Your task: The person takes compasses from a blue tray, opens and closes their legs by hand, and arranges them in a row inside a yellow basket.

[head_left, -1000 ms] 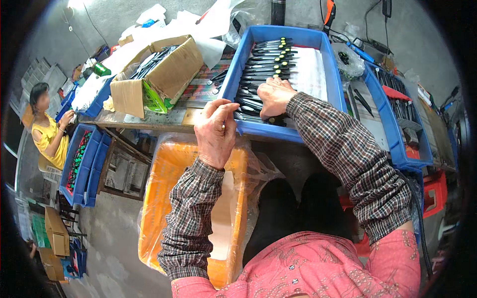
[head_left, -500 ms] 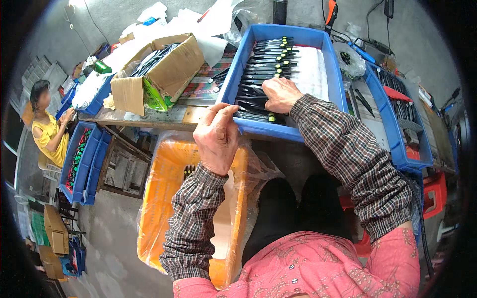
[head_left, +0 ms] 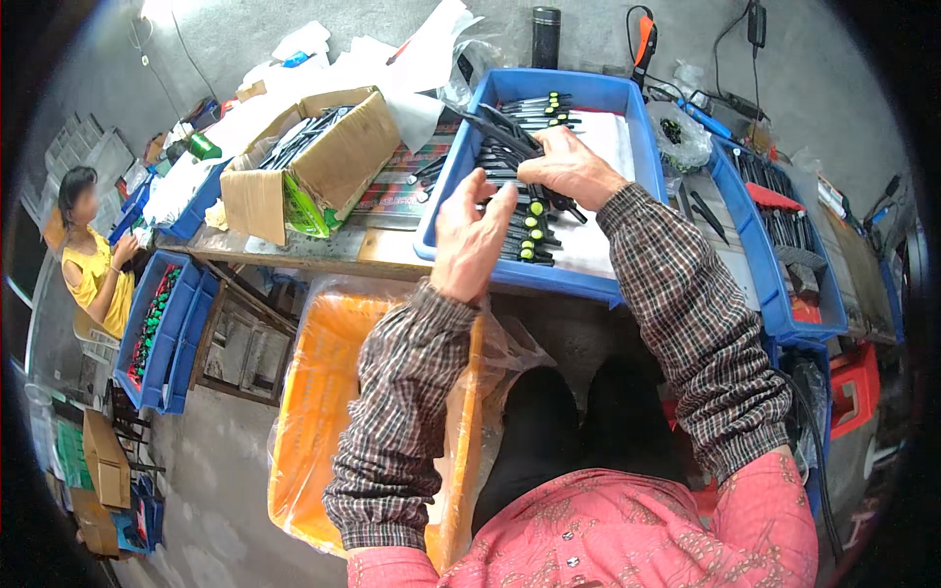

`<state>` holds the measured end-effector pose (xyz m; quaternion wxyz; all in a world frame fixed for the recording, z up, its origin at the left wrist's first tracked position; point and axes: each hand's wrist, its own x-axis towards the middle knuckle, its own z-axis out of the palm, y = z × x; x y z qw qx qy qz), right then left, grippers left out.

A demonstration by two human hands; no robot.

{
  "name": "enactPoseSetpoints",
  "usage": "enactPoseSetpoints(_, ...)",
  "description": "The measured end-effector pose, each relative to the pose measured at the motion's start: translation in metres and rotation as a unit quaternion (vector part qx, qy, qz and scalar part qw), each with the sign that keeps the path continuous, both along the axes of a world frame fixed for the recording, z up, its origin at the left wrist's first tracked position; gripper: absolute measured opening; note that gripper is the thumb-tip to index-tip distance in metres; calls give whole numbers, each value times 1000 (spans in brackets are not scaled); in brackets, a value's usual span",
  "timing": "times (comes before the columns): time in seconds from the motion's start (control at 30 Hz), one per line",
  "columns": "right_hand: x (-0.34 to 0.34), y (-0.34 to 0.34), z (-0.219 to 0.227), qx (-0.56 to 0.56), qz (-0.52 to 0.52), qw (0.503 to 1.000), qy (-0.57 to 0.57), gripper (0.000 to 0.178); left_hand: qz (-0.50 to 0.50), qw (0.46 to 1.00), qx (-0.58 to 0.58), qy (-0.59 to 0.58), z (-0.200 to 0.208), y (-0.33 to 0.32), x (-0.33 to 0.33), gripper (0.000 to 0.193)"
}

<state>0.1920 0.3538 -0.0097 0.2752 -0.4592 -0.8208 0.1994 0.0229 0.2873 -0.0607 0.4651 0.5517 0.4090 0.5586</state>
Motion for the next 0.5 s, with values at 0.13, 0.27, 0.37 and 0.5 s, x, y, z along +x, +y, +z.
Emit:
enactPoseSetpoints(0.13,-7,-7,-6,-25,-95,976,196,49,-96,975,-122,-160,18,5,39,57)
enactPoseSetpoints(0.27,1,21,-10,-108,-94,982,123,43,-85,960,-151,-221,18,18,66,58)
enactPoseSetpoints(0.37,5,15,-6,-147,-71,970,182,42,-96,957,-169,-216,17,25,68,62)
enactPoseSetpoints(0.5,5,6,-10,-167,-78,952,243,40,-99,932,-197,-286,10,34,70,64)
